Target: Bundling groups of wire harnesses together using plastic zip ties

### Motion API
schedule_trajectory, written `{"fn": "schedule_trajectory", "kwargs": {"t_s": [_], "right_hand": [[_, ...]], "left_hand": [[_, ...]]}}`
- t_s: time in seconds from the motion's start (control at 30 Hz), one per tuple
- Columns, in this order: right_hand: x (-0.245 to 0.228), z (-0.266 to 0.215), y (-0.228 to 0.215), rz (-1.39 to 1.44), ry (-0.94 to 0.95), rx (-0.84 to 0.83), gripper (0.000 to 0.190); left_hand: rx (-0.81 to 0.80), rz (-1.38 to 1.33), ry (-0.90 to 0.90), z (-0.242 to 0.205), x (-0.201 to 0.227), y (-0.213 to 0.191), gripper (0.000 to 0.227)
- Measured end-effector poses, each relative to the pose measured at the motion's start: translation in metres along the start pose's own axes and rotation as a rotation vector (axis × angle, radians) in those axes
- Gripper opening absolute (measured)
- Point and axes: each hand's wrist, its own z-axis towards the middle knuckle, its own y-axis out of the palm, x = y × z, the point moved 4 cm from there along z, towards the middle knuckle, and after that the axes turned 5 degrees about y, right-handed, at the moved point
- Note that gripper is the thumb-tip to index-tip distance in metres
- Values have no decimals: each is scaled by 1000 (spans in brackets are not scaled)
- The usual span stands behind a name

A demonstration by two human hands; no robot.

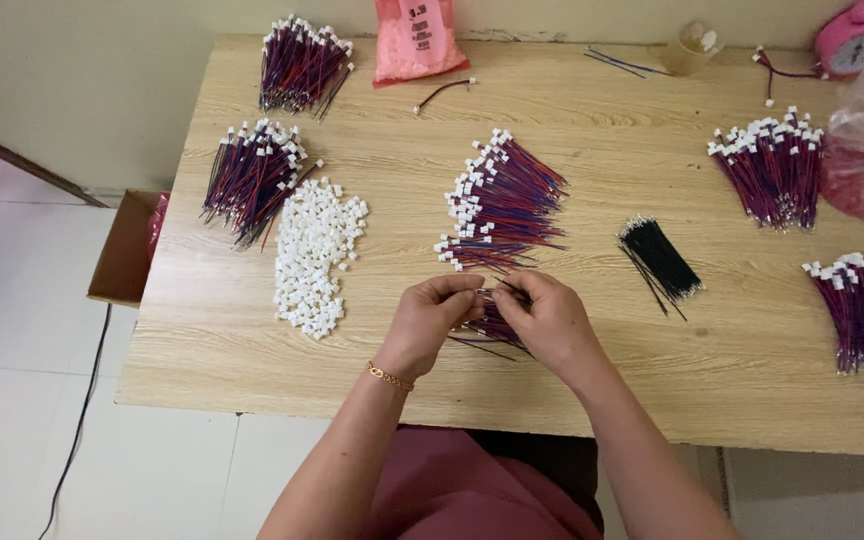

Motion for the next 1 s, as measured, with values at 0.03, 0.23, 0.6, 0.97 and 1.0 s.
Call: {"fn": "schedule_trajectory", "kwargs": {"t_s": [0.03, 0.23, 0.6, 0.97, 1.0], "right_hand": [[2, 0, 1, -15, -10, -1, 16], [0, 0, 1, -91, -6, -10, 18], [0, 2, 0, -123, 40, -40, 23], [3, 3, 11, -192, -30, -45, 19], [2, 2, 11, -168, -4, -50, 18]], "left_hand": [[-7, -97, -32, 1, -4, -1, 23], [14, -235, -88, -5, -2, 1, 21], [-4, -259, -71, -6, -3, 4, 21], [-16, -152, -28, 0, -16, -2, 20], [-14, -151, -22, 0, -16, -3, 20]]}}
